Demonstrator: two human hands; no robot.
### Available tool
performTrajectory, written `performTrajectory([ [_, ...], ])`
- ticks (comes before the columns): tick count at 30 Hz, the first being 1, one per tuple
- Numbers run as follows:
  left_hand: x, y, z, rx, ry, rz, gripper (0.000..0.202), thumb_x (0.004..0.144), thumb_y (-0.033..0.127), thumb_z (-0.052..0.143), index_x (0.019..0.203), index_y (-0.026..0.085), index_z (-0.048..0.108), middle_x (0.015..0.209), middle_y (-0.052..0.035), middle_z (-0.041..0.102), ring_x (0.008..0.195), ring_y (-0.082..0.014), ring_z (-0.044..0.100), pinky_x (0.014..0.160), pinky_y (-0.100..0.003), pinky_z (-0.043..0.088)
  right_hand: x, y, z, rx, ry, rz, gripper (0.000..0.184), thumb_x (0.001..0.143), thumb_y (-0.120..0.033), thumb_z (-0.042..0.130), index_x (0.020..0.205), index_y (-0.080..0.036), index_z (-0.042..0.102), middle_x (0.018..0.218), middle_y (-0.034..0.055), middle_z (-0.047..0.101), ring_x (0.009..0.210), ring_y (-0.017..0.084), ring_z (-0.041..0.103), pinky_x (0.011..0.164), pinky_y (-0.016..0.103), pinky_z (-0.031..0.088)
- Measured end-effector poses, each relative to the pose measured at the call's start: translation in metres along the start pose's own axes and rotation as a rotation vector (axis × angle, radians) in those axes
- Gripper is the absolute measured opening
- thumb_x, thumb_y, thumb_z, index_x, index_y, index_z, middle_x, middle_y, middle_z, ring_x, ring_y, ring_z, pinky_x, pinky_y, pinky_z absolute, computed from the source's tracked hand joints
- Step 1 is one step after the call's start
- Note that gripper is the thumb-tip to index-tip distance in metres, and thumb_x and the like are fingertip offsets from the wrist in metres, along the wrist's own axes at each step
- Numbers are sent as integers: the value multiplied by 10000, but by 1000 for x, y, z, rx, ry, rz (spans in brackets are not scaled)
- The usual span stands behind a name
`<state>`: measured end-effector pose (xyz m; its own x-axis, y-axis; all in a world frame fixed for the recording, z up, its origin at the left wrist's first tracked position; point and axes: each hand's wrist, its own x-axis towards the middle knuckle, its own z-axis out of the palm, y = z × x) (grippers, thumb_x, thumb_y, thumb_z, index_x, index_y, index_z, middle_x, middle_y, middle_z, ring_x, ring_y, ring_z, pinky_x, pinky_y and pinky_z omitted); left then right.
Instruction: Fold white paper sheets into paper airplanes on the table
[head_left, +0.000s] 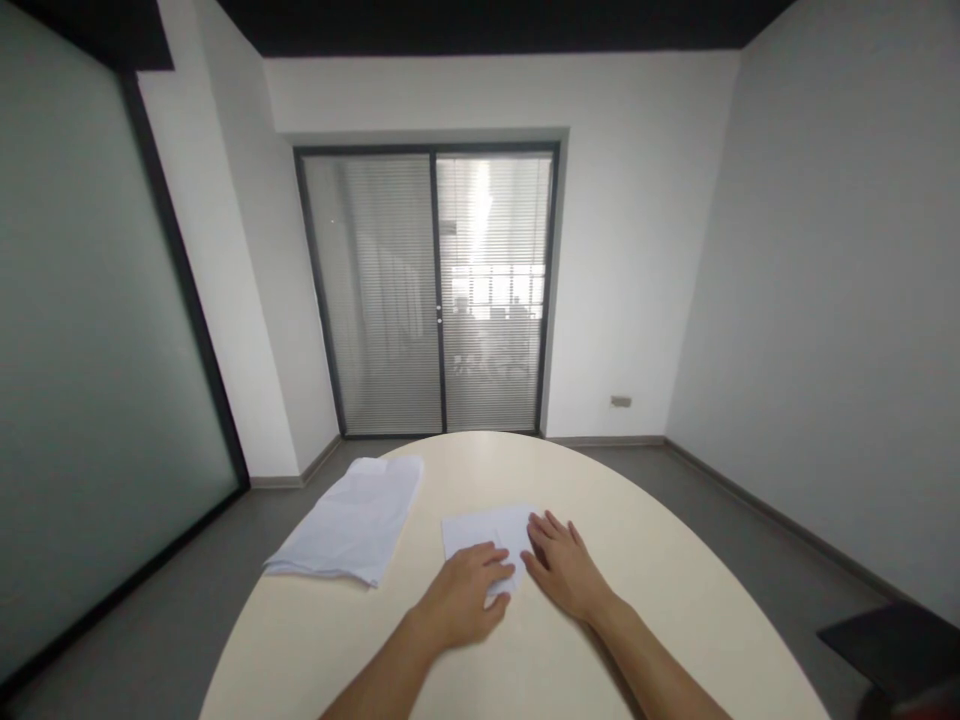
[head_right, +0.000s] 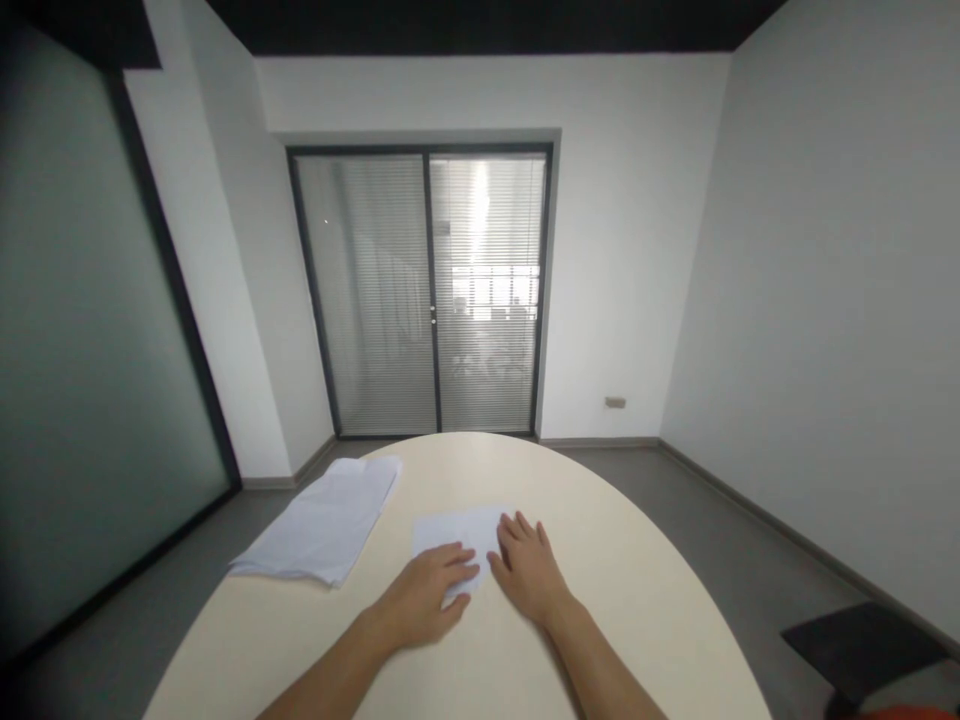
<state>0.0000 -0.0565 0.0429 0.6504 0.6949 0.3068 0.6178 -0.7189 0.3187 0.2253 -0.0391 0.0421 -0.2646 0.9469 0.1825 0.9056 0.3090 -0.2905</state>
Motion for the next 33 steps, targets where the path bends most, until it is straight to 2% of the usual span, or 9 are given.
performTrajectory([
  [3, 2, 2, 2, 24, -8, -11, 481, 873, 317, 571, 1353, 291, 561, 1432, -27, 543, 1327, -279, 466, 1121, -474, 366, -3, -4, -1, 48, -57, -59, 512, 958, -415, 411, 1421, -212, 483, 1545, 105, 397, 1451, 313, 281, 1174, 621, 70],
  [8, 3, 2, 4, 11, -37, -9, 522, 847, 301, 571, 1368, 267, 544, 1461, -33, 512, 1355, -270, 441, 1145, -453, 347, -4, 0, 1, 62, -90, 9, 570, 949, -423, 415, 1470, -192, 415, 1571, 111, 344, 1469, 335, 225, 1163, 641, 79],
  [11, 0, 3, 2, -16, -66, 28, 553, 815, 242, 555, 1368, 271, 538, 1483, -21, 484, 1371, -245, 426, 1157, -429, 339, -6, 2, -1, 63, -64, 12, 493, 947, -387, 426, 1404, -217, 500, 1559, 101, 373, 1461, 330, 250, 1155, 639, 108],
  [14, -2, 4, 1, -35, -95, 62, 597, 779, 215, 555, 1372, 277, 528, 1502, -14, 458, 1392, -243, 397, 1165, -432, 331, -8, 1, -5, 58, -16, -33, 361, 944, -324, 436, 1242, -259, 630, 1486, 70, 489, 1425, 303, 328, 1150, 616, 139],
  [18, -3, 5, 2, -59, -103, 90, 598, 758, 216, 574, 1355, 247, 548, 1504, -40, 453, 1402, -248, 380, 1173, -417, 323, -10, -2, -9, 63, 20, -76, 330, 953, -271, 414, 1158, -282, 673, 1329, 57, 630, 1330, 264, 456, 1147, 605, 137],
  [22, -2, 9, 2, -93, -83, 104, 563, 775, 239, 586, 1338, 241, 560, 1493, -56, 463, 1379, -246, 406, 1171, -401, 326, -12, -2, -10, 90, -7, -72, 325, 958, -314, 418, 1180, -283, 654, 1380, 68, 593, 1341, 281, 446, 1130, 653, 109],
  [27, -1, 13, 0, -115, -83, 98, 577, 767, 249, 608, 1341, 264, 550, 1467, -61, 468, 1343, -257, 428, 1152, -398, 346, -14, 2, -9, 98, -48, -72, 410, 955, -384, 430, 1330, -286, 563, 1481, 80, 495, 1406, 327, 349, 1126, 674, 89],
  [33, 0, 15, 0, -140, -41, 120, 484, 767, 231, 608, 1251, 241, 600, 1316, -61, 577, 1223, -219, 523, 1098, -310, 395, -10, 6, -5, 92, -50, -105, 360, 966, -372, 420, 1253, -328, 634, 1447, 61, 534, 1393, 316, 362, 1116, 656, 134],
])
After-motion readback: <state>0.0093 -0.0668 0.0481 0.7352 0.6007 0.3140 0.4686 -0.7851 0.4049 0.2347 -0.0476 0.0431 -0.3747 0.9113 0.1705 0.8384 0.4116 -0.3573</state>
